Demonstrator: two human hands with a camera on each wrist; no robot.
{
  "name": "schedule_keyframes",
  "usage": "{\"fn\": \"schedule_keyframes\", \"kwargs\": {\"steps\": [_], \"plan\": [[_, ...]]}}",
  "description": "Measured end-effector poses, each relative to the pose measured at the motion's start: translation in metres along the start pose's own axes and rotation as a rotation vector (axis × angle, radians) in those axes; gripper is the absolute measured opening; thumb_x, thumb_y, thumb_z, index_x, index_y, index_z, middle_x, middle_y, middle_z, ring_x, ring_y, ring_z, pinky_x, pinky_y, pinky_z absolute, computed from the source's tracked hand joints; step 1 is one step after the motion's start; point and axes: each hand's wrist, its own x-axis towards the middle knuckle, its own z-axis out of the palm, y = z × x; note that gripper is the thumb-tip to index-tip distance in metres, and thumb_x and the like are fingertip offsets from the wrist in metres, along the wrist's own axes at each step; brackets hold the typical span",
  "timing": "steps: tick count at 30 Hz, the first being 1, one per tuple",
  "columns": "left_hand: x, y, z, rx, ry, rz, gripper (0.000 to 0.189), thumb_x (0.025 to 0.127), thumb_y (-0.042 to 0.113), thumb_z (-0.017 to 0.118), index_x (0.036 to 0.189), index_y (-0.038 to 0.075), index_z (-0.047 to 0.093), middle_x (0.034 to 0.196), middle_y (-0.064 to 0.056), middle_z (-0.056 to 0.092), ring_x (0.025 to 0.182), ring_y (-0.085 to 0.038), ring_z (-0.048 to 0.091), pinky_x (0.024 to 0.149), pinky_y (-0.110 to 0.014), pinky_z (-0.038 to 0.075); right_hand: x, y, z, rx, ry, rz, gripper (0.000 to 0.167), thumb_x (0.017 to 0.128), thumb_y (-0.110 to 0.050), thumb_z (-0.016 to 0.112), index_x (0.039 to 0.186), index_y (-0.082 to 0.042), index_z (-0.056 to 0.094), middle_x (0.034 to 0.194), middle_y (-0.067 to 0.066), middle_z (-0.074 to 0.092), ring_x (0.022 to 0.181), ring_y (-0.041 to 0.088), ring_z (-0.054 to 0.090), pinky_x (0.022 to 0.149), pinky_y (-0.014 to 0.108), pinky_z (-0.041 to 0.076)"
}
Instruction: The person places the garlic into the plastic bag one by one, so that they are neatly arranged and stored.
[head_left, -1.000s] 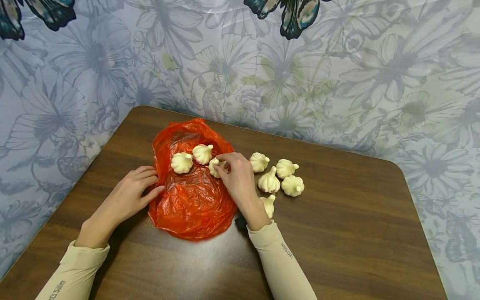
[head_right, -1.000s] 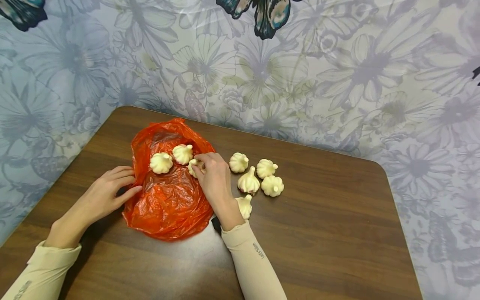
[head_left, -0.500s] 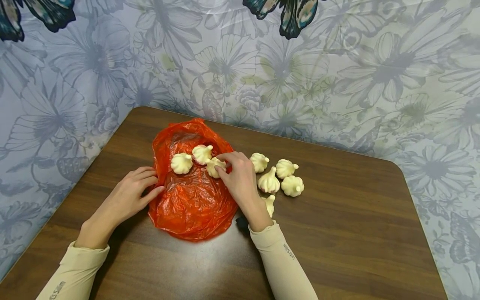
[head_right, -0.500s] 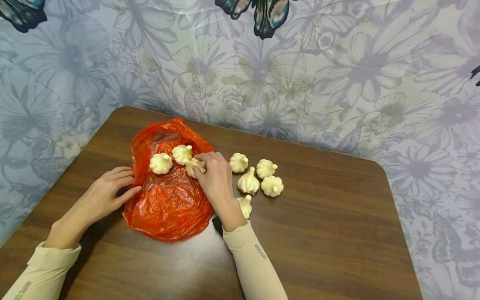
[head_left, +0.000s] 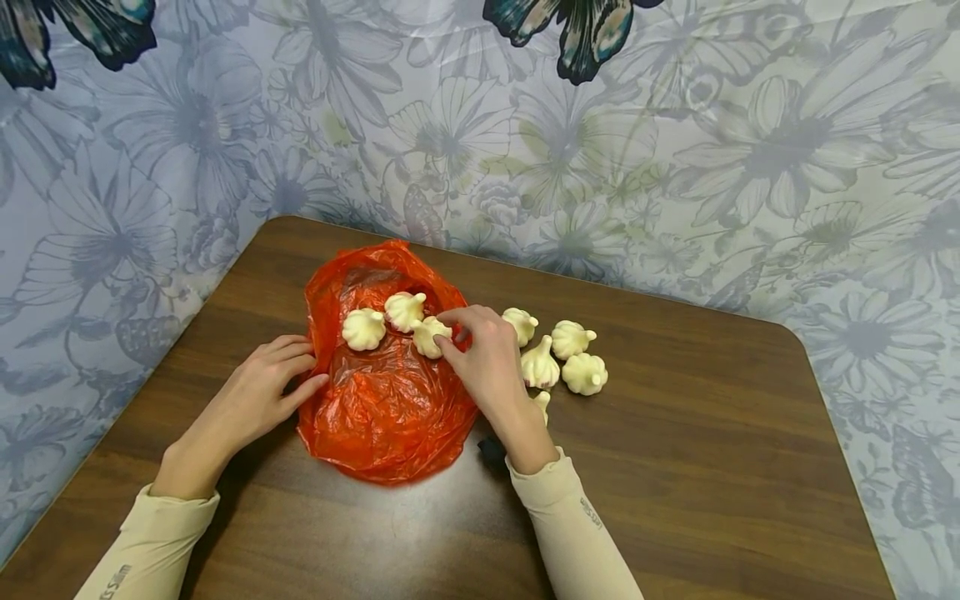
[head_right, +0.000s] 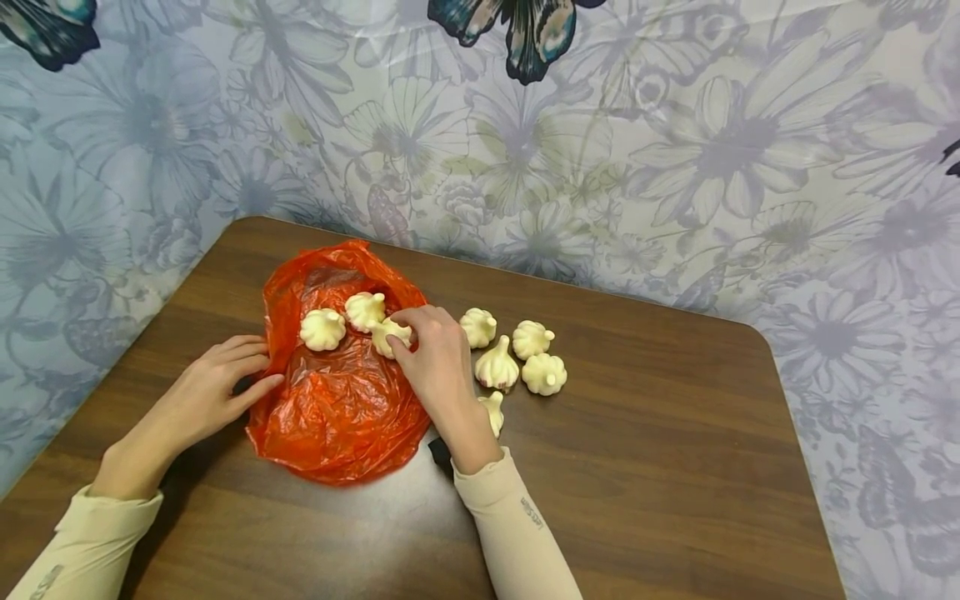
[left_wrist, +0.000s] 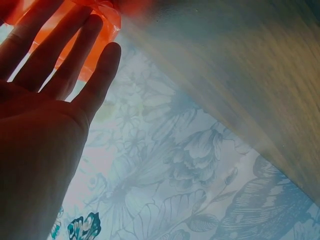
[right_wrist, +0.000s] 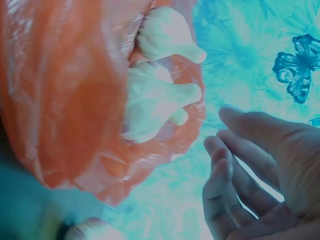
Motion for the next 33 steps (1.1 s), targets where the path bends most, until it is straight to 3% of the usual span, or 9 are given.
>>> {"fn": "schedule_keyframes", "kwargs": {"steps": [9,18,25,33], "plan": [[0.002,0.003,0.004,-0.005,0.013,0.010,0.022,0.082,0.010,0.088,0.099,0.000,0.079,0.109,-0.019,0.077,0.112,-0.038,0.066,0.099,-0.058,0.050,-0.008,-0.005,-0.018,-0.042,-0.101,-0.066,0.032,0.086,-0.022,0.090,0.112,-0.008,0.079,0.108,0.005,0.078,0.101,0.022,0.071,0.086,0.038,0.059],[0.003,0.004,0.006,-0.005,0.041,0.020,0.023,0.079,0.008,0.088,0.099,0.001,0.079,0.108,-0.018,0.077,0.111,-0.038,0.066,0.097,-0.057,0.051,-0.020,0.024,-0.050,-0.015,-0.050,-0.094,0.027,0.085,-0.011,0.090,0.110,-0.008,0.080,0.097,0.004,0.075,0.079,0.019,0.067,0.068,0.030,0.058],[0.003,0.003,0.006,-0.007,0.037,0.016,0.023,0.080,0.009,0.089,0.099,0.001,0.079,0.108,-0.019,0.076,0.111,-0.039,0.066,0.097,-0.058,0.050,-0.038,0.047,-0.076,-0.026,0.021,-0.096,0.029,0.081,-0.006,0.091,0.108,-0.008,0.080,0.097,0.003,0.077,0.081,0.020,0.069,0.069,0.035,0.060],[0.003,0.005,0.005,-0.006,0.027,0.011,0.022,0.080,0.009,0.088,0.098,0.001,0.079,0.109,-0.019,0.077,0.111,-0.039,0.066,0.098,-0.058,0.051,-0.052,0.069,-0.089,-0.043,0.060,-0.077,0.026,0.082,-0.010,0.091,0.106,-0.012,0.081,0.093,0.005,0.076,0.082,0.021,0.069,0.066,0.033,0.054]]}}
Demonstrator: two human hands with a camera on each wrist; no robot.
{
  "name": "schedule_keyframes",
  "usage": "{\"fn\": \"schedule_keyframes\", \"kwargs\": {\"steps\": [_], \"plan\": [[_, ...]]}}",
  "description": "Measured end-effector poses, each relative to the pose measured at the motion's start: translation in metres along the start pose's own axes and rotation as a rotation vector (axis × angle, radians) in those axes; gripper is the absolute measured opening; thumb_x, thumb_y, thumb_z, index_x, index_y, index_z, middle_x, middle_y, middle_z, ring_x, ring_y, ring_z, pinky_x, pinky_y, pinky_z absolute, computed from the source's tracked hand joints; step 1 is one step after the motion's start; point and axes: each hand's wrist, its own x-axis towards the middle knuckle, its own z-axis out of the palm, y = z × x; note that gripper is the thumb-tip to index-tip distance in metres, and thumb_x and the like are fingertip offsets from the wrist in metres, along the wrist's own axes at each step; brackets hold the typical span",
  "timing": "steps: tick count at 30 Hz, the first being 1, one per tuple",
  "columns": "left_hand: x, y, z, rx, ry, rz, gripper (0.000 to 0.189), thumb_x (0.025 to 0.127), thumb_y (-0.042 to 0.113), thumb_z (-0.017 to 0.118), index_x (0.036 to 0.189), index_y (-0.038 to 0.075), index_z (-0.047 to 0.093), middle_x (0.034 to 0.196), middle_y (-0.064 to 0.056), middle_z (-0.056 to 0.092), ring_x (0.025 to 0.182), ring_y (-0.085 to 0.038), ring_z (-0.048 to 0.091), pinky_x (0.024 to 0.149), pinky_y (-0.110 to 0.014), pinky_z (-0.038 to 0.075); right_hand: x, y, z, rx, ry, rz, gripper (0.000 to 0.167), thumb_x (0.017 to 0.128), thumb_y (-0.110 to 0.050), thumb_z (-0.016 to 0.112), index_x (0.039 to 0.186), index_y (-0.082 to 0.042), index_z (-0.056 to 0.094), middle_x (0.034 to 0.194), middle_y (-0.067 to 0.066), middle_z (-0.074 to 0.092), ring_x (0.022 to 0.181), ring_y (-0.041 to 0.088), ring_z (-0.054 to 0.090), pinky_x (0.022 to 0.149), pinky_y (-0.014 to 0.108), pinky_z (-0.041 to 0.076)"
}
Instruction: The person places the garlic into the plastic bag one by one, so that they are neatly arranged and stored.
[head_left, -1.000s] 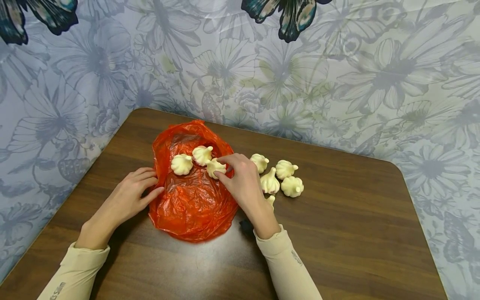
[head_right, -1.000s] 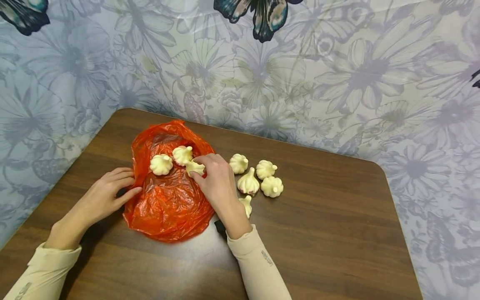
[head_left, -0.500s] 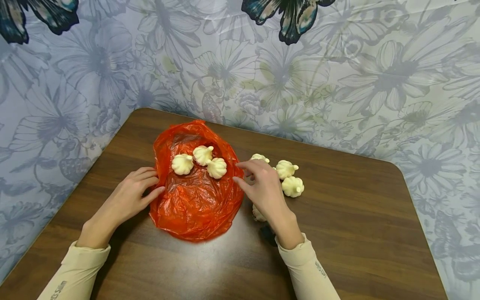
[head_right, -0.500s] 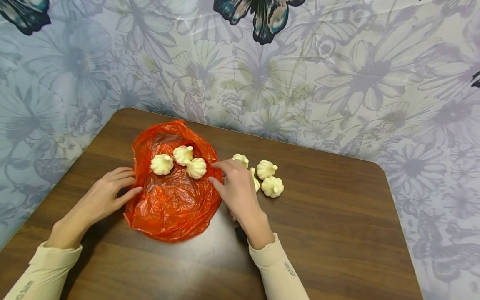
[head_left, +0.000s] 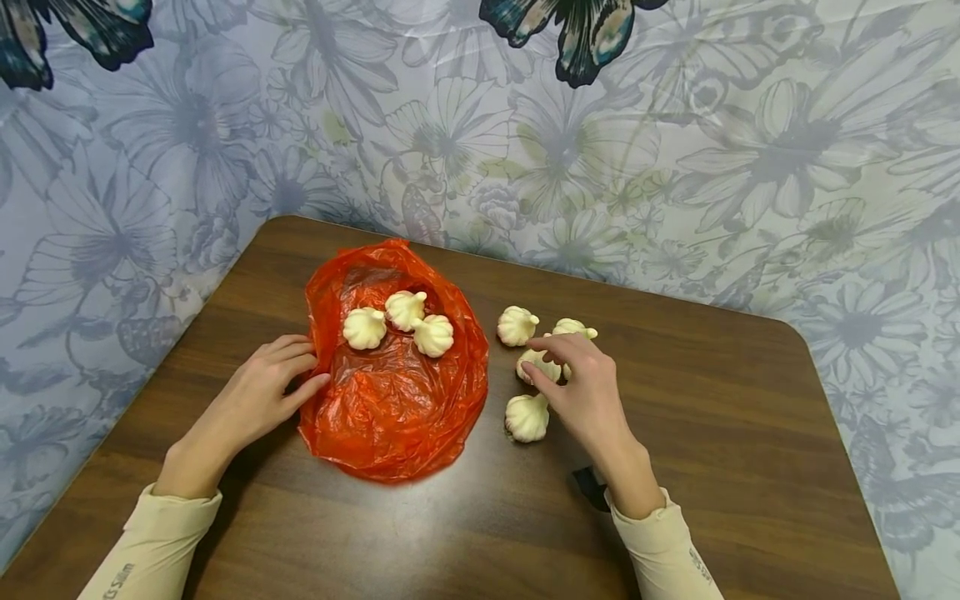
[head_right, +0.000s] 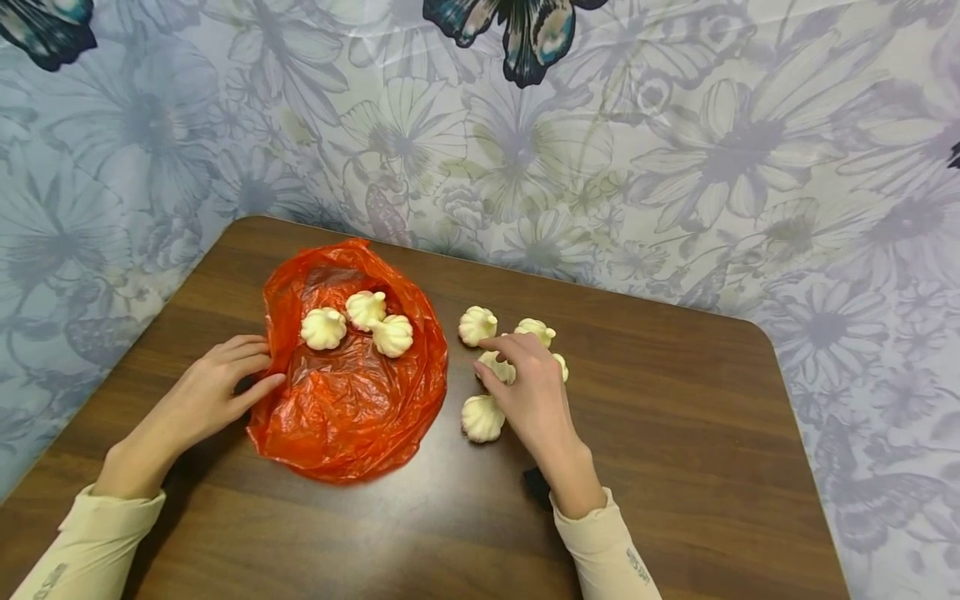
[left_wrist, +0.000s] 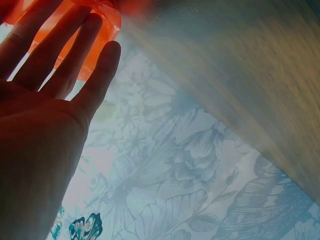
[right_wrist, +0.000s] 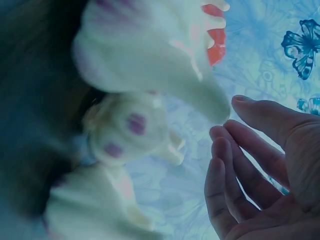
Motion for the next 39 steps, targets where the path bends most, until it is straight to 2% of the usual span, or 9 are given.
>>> {"fn": "schedule_keyframes", "kwargs": {"steps": [5,7,10,16,22,29,31,36,39], "plan": [[-0.001,0.000,0.000,-0.001,0.009,0.004,0.023,0.080,0.010,0.088,0.099,0.001,0.079,0.109,-0.019,0.077,0.111,-0.038,0.066,0.098,-0.058,0.051,-0.007,0.010,-0.013,-0.015,0.050,-0.010,0.029,0.080,-0.006,0.092,0.107,-0.011,0.082,0.094,0.002,0.077,0.085,0.022,0.069,0.072,0.024,0.051],[-0.001,-0.001,0.000,-0.001,0.015,0.010,0.023,0.080,0.010,0.089,0.099,0.001,0.079,0.108,-0.018,0.077,0.111,-0.038,0.066,0.097,-0.058,0.051,-0.009,0.015,-0.019,-0.038,0.057,-0.016,0.031,0.079,-0.007,0.093,0.107,-0.011,0.082,0.095,0.001,0.077,0.086,0.021,0.069,0.071,0.024,0.050],[-0.002,0.000,0.000,0.002,0.015,0.008,0.023,0.080,0.010,0.089,0.099,0.001,0.079,0.108,-0.018,0.077,0.110,-0.038,0.066,0.097,-0.058,0.051,-0.014,0.023,-0.030,-0.068,0.041,-0.012,0.034,0.076,-0.009,0.095,0.107,-0.012,0.081,0.096,0.000,0.077,0.088,0.018,0.069,0.071,0.027,0.051],[-0.001,0.001,-0.002,0.002,0.009,0.001,0.023,0.080,0.009,0.088,0.099,0.000,0.079,0.108,-0.018,0.077,0.111,-0.039,0.066,0.099,-0.058,0.051,-0.022,0.040,-0.044,-0.102,-0.037,-0.034,0.041,0.073,-0.010,0.097,0.109,-0.007,0.080,0.101,0.004,0.079,0.095,0.019,0.067,0.079,0.023,0.048],[0.000,0.001,-0.003,-0.002,0.006,-0.002,0.024,0.080,0.010,0.089,0.100,0.001,0.079,0.109,-0.019,0.076,0.111,-0.039,0.066,0.097,-0.059,0.050,-0.026,0.050,-0.047,-0.118,-0.056,-0.058,0.044,0.069,0.000,0.097,0.110,-0.006,0.079,0.102,0.005,0.079,0.092,0.022,0.066,0.078,0.024,0.049],[-0.001,0.000,-0.001,0.000,0.011,0.003,0.025,0.080,0.009,0.089,0.101,0.000,0.079,0.109,-0.019,0.076,0.111,-0.039,0.066,0.097,-0.058,0.050,-0.029,0.057,-0.044,-0.125,-0.053,-0.062,0.045,0.068,0.008,0.095,0.108,-0.006,0.080,0.100,0.006,0.079,0.086,0.023,0.068,0.073,0.015,0.049],[-0.001,0.000,0.000,-0.001,0.013,0.003,0.026,0.079,0.009,0.089,0.101,0.000,0.079,0.110,-0.019,0.076,0.112,-0.039,0.066,0.098,-0.059,0.050,-0.030,0.059,-0.043,-0.128,-0.051,-0.048,0.043,0.068,0.008,0.094,0.107,-0.006,0.080,0.099,0.006,0.079,0.085,0.022,0.068,0.072,0.020,0.054],[-0.002,0.000,0.000,0.000,0.011,0.003,0.025,0.080,0.009,0.089,0.101,0.000,0.079,0.110,-0.018,0.077,0.112,-0.038,0.066,0.098,-0.059,0.050,-0.030,0.061,-0.044,-0.138,-0.042,-0.003,0.038,0.070,0.007,0.094,0.103,-0.006,0.080,0.098,0.006,0.078,0.081,0.022,0.072,0.067,0.039,0.061],[-0.002,0.000,0.001,0.001,0.011,0.005,0.025,0.080,0.009,0.089,0.101,0.001,0.079,0.109,-0.018,0.077,0.112,-0.038,0.066,0.098,-0.058,0.050,-0.031,0.062,-0.046,-0.141,-0.041,0.014,0.035,0.072,0.005,0.094,0.102,-0.006,0.080,0.098,0.006,0.078,0.079,0.023,0.074,0.067,0.040,0.061]]}}
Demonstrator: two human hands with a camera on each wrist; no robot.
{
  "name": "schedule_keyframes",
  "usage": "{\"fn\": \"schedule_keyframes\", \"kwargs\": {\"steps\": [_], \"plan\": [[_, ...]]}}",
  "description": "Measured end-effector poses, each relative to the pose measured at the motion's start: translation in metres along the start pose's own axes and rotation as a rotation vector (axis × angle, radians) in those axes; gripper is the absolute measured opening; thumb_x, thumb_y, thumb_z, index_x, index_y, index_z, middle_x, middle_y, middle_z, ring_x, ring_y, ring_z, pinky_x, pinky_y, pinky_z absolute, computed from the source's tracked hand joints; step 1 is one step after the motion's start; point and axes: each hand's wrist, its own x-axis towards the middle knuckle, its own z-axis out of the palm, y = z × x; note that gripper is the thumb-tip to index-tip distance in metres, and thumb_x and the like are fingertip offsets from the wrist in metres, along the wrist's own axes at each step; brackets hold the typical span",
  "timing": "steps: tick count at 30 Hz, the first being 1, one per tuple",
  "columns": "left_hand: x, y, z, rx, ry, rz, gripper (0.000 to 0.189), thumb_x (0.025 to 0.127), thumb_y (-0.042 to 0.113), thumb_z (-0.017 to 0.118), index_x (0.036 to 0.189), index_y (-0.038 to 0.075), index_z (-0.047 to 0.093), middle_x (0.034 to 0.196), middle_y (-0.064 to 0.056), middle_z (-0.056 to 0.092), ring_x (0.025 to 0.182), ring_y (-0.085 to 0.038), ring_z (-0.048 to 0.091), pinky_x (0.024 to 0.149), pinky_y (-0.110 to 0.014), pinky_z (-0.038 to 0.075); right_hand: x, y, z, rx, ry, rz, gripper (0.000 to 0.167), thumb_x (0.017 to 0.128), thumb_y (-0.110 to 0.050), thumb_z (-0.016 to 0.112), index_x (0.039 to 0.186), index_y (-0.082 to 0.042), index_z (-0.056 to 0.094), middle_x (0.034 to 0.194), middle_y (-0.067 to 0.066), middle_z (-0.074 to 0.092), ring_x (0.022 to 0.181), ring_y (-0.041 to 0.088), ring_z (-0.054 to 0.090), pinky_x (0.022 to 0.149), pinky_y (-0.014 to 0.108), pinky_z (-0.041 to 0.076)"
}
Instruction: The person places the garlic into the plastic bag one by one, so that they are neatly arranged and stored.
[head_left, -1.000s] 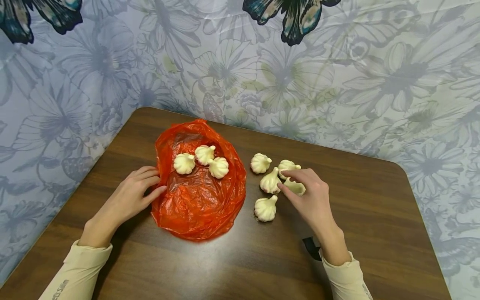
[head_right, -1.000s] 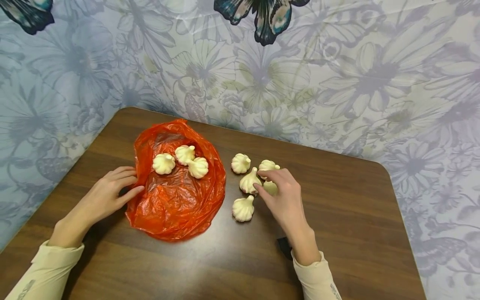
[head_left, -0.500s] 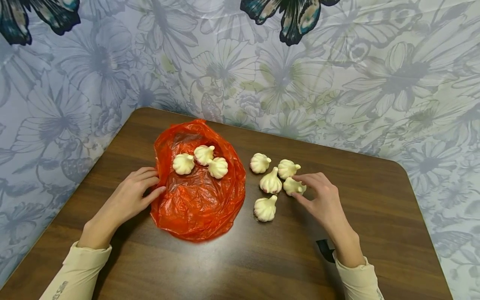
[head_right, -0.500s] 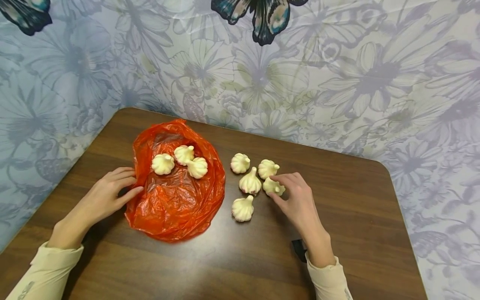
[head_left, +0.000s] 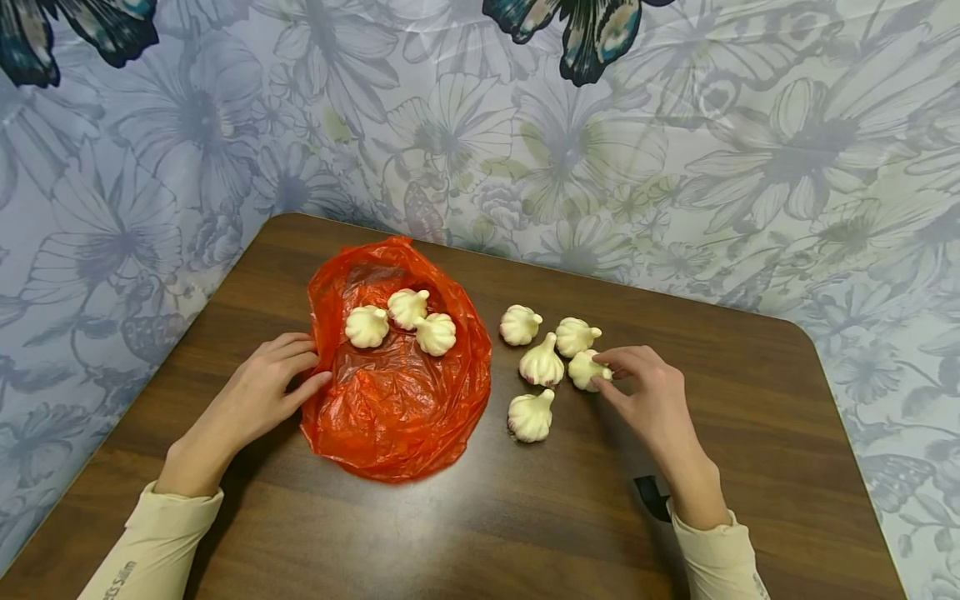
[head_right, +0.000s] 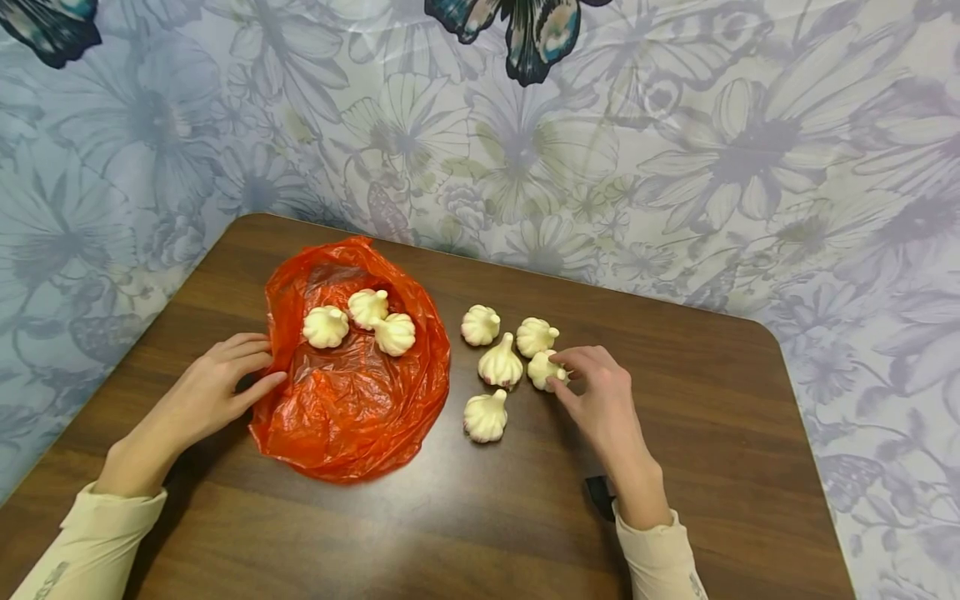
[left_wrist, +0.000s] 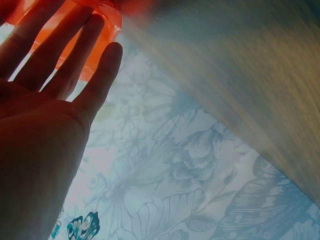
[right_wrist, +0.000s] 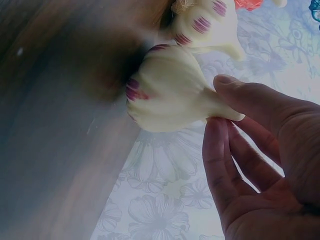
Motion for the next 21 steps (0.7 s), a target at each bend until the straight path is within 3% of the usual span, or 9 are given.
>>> {"fn": "schedule_keyframes", "kwargs": {"steps": [11,21], "plan": [[-0.0004,-0.0013,0.0016,0.007,-0.004,-0.003,0.026,0.080,0.010,0.089,0.102,0.001,0.080,0.110,-0.018,0.077,0.112,-0.038,0.065,0.097,-0.059,0.050,0.0004,0.0023,-0.0052,-0.024,0.026,0.013,0.025,0.079,0.004,0.089,0.100,-0.007,0.080,0.094,0.006,0.078,0.082,0.021,0.073,0.070,0.028,0.055],[-0.0002,-0.0004,0.0016,0.007,-0.009,-0.005,0.025,0.080,0.010,0.089,0.102,0.001,0.080,0.110,-0.019,0.077,0.112,-0.039,0.066,0.098,-0.060,0.051,0.0013,0.0008,-0.0081,-0.038,0.068,0.020,0.026,0.081,0.004,0.087,0.104,-0.007,0.081,0.092,0.007,0.076,0.084,0.021,0.070,0.069,0.036,0.052]]}}
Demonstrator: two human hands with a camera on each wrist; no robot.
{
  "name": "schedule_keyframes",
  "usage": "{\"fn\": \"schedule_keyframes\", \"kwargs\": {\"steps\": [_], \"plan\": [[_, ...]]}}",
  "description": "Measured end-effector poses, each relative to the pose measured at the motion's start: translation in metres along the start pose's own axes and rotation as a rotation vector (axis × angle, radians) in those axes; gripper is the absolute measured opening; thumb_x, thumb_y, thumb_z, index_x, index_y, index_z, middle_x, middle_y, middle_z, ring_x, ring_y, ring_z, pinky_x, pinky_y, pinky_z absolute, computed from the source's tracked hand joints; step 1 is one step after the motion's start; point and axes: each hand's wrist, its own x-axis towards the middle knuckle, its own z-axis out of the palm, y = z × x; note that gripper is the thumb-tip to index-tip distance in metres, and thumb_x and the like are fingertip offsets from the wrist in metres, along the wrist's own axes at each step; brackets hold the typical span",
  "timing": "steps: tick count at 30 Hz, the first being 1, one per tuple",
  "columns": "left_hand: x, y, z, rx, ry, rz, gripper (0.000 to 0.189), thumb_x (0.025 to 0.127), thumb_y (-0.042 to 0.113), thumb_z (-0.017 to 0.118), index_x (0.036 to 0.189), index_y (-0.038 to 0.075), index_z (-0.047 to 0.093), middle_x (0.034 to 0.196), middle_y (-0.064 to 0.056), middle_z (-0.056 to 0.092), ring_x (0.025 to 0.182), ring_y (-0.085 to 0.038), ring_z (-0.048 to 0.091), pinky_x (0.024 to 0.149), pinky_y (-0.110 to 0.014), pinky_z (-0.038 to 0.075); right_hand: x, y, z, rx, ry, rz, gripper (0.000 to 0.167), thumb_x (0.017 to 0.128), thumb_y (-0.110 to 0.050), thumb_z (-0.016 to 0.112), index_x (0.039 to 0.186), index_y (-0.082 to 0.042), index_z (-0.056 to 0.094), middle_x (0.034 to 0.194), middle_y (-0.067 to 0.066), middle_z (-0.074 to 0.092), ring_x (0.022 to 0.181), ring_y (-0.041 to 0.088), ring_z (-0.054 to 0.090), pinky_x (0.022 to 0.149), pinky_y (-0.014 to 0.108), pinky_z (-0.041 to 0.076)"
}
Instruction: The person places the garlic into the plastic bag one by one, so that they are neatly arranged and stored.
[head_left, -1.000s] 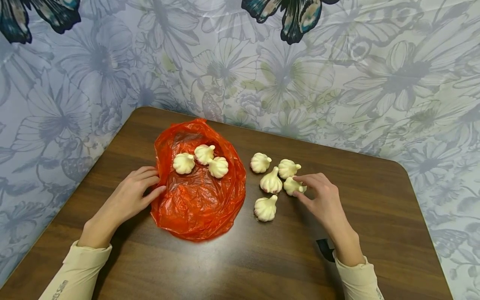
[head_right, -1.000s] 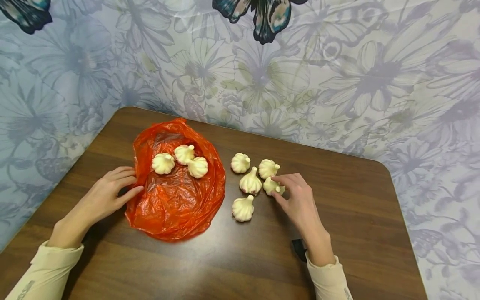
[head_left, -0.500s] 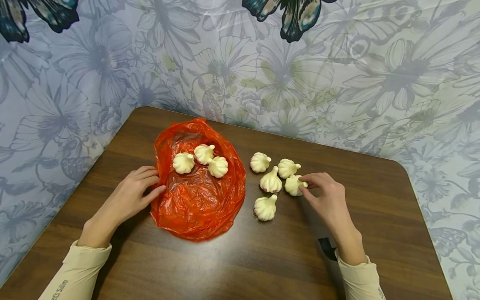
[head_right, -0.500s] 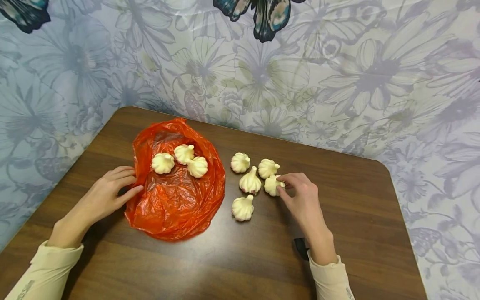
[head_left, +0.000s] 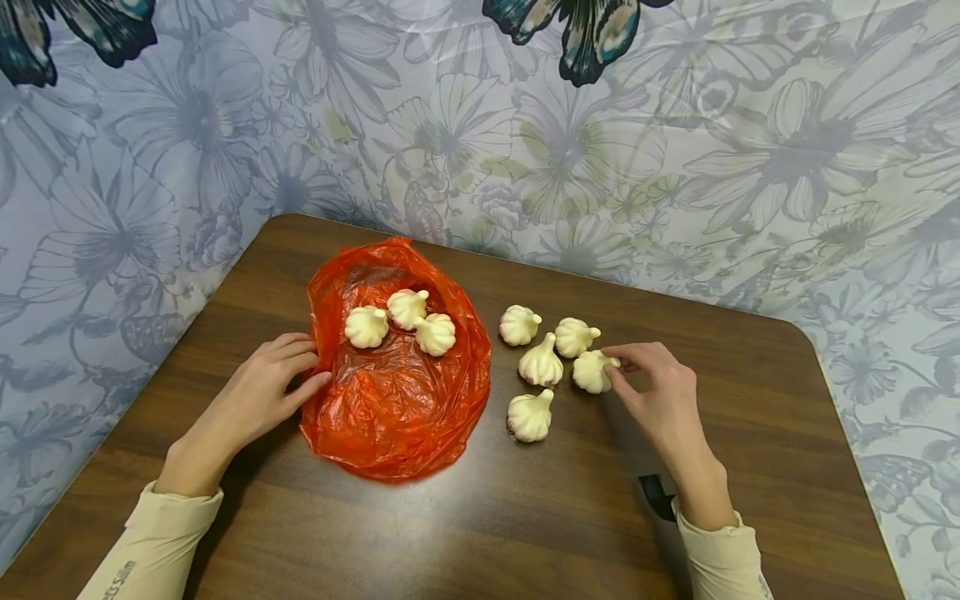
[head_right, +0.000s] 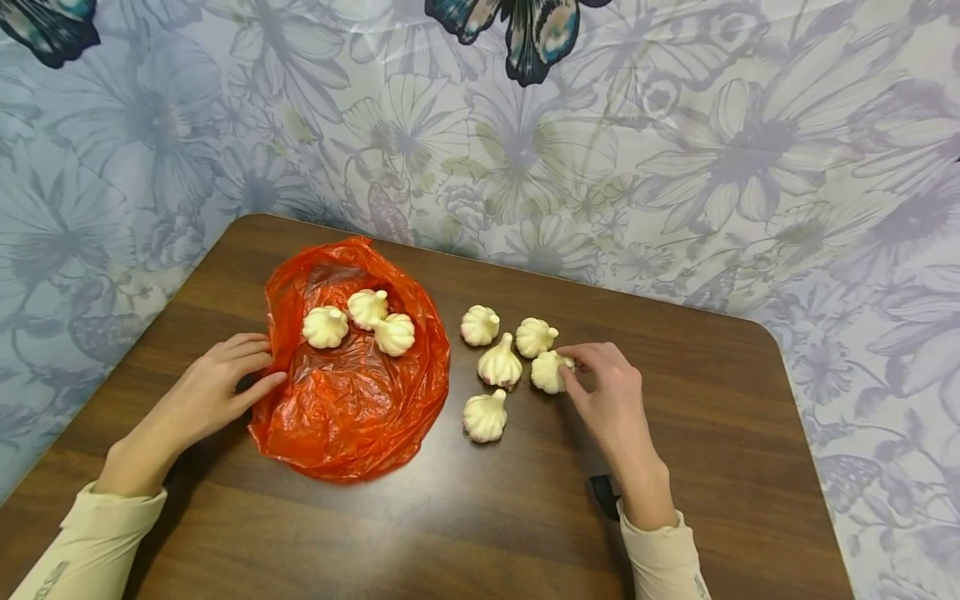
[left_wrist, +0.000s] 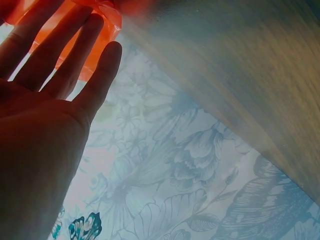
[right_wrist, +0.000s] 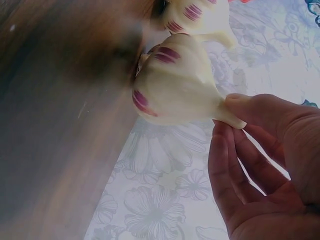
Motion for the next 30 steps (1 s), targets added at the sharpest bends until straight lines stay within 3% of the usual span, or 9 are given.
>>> {"fn": "schedule_keyframes", "kwargs": {"steps": [7,30], "plan": [[-0.001,0.000,0.001,0.002,0.000,-0.002,0.024,0.081,0.010,0.088,0.101,0.001,0.079,0.110,-0.019,0.077,0.112,-0.039,0.066,0.098,-0.060,0.051,0.002,-0.002,-0.005,0.010,0.055,-0.027,0.029,0.081,0.007,0.086,0.105,-0.008,0.082,0.094,0.006,0.078,0.086,0.022,0.069,0.068,0.023,0.045],[0.000,0.000,0.003,0.010,-0.009,-0.005,0.021,0.082,0.010,0.088,0.098,0.001,0.079,0.108,-0.018,0.077,0.112,-0.039,0.066,0.098,-0.059,0.051,0.014,-0.019,-0.014,0.122,0.154,-0.029,0.027,0.085,0.007,0.082,0.107,-0.009,0.082,0.096,0.005,0.078,0.087,0.017,0.065,0.082,0.010,0.045]]}}
